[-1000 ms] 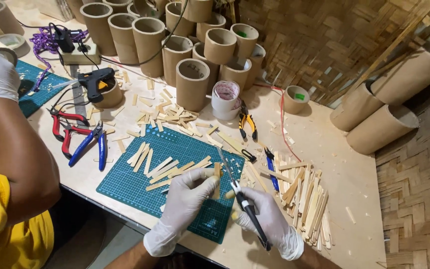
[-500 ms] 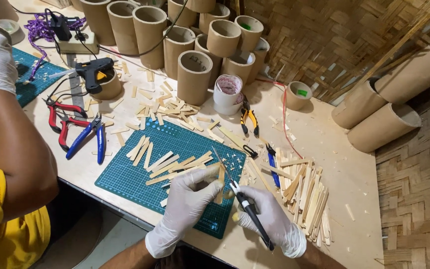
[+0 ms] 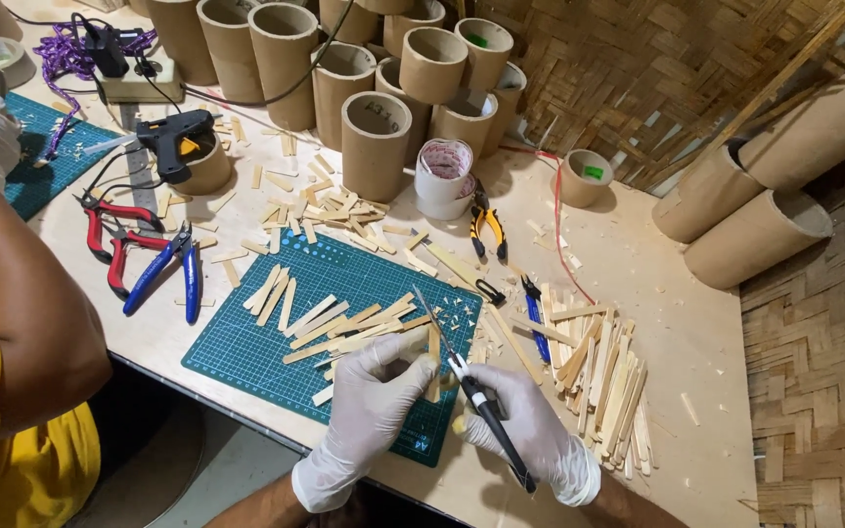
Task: Cutting small wooden sticks with scissors to prepare them for a craft project
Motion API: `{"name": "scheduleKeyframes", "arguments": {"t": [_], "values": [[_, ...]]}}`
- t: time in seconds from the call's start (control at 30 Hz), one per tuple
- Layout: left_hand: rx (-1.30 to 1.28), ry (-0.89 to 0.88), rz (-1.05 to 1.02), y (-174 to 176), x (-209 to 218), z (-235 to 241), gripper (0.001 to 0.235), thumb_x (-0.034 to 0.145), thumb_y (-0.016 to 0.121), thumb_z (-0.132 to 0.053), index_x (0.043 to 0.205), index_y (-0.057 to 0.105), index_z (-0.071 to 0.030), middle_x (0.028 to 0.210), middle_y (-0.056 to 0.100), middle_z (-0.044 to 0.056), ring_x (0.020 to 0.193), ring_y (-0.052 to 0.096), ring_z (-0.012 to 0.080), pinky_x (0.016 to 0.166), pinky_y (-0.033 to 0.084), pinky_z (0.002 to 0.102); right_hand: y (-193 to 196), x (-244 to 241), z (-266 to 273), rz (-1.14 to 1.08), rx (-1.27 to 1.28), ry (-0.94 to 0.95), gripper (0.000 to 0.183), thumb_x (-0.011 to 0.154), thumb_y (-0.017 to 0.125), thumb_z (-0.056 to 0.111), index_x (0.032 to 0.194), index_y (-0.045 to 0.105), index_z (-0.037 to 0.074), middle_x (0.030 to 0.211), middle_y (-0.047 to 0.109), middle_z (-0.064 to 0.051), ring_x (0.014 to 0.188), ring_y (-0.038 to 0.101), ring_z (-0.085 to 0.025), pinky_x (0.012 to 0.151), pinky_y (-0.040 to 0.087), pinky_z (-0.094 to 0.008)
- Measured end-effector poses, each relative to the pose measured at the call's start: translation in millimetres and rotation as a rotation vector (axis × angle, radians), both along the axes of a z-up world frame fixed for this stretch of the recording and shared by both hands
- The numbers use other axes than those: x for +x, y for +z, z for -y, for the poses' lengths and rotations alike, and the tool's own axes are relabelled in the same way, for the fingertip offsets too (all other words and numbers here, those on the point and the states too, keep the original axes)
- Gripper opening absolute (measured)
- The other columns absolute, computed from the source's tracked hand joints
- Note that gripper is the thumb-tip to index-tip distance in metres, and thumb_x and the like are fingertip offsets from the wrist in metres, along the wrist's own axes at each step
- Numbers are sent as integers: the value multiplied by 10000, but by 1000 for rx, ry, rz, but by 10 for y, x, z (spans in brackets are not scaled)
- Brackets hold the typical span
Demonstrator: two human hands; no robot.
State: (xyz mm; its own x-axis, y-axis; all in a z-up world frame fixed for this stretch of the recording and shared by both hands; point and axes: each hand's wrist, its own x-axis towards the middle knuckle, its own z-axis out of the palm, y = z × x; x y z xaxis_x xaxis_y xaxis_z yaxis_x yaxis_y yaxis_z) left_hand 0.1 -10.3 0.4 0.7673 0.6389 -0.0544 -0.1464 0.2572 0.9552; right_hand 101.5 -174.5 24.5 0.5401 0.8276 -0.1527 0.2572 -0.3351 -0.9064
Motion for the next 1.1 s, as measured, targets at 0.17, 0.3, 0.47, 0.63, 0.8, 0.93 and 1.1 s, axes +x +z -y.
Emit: {"name": "scheduleKeyframes", "arguments": {"t": [0.17, 0.3, 0.47, 0.63, 0.8, 0.93, 1.1], "values": [[19, -2, 4, -40, 8, 16, 332, 783, 821, -8, 1114, 816, -13, 865, 783, 125, 651, 767, 209, 585, 690, 316, 98, -29, -7, -30, 4, -13, 655, 746, 707, 645, 1096, 783, 96, 673, 459, 55, 581, 391, -93, 554, 299, -249], [42, -22, 1, -10, 1, 3, 325, 789, 808, -1, 1113, 821, -1, 872, 761, 105, 701, 740, 190, 604, 678, 293, 80, 0, -1, 6, -44, -29, 568, 746, 742, 592, 1059, 781, 120, 698, 499, 52, 571, 420, -95, 562, 326, -249], [81, -27, 3, -52, 3, 7, 270, 815, 787, -3, 1079, 841, -1, 806, 704, 68, 691, 667, 155, 588, 598, 271, 80, 16, -5, 6, -67, -25, 326, 789, 778, 375, 1003, 778, 128, 663, 470, 42, 576, 409, -109, 584, 311, -244], [71, -27, 29, -97, 12, 20, 228, 823, 793, -10, 1043, 850, 12, 766, 694, 42, 703, 637, 132, 599, 572, 265, 114, -5, -31, -6, -82, -53, 211, 742, 792, 264, 890, 764, 116, 695, 613, 12, 541, 511, -114, 557, 417, -260], [9, 5, 6, -106, 36, 17, 234, 779, 831, -21, 1010, 851, 12, 833, 788, 84, 737, 700, 154, 631, 634, 282, 128, -11, -56, 12, -111, -86, 170, 743, 799, 233, 804, 728, 91, 595, 500, 25, 520, 422, -117, 541, 357, -268], [158, -34, -71, 126, 16, -1, 79, 800, 748, -42, 762, 815, -28, 665, 632, -7, 667, 520, 106, 606, 446, 286, 105, -27, -63, 41, -117, -116, 144, 723, 801, 219, 761, 727, 102, 546, 554, 48, 470, 466, -96, 476, 387, -267], [127, -73, -81, 143, 49, 27, 227, 821, 720, -30, 602, 668, -52, 614, 491, -24, 613, 421, 80, 555, 350, 234, 331, -29, -94, -78, -115, -96, 127, 770, 749, 177, 803, 706, 62, 524, 615, -16, 403, 570, -129, 427, 475, -263]]}}
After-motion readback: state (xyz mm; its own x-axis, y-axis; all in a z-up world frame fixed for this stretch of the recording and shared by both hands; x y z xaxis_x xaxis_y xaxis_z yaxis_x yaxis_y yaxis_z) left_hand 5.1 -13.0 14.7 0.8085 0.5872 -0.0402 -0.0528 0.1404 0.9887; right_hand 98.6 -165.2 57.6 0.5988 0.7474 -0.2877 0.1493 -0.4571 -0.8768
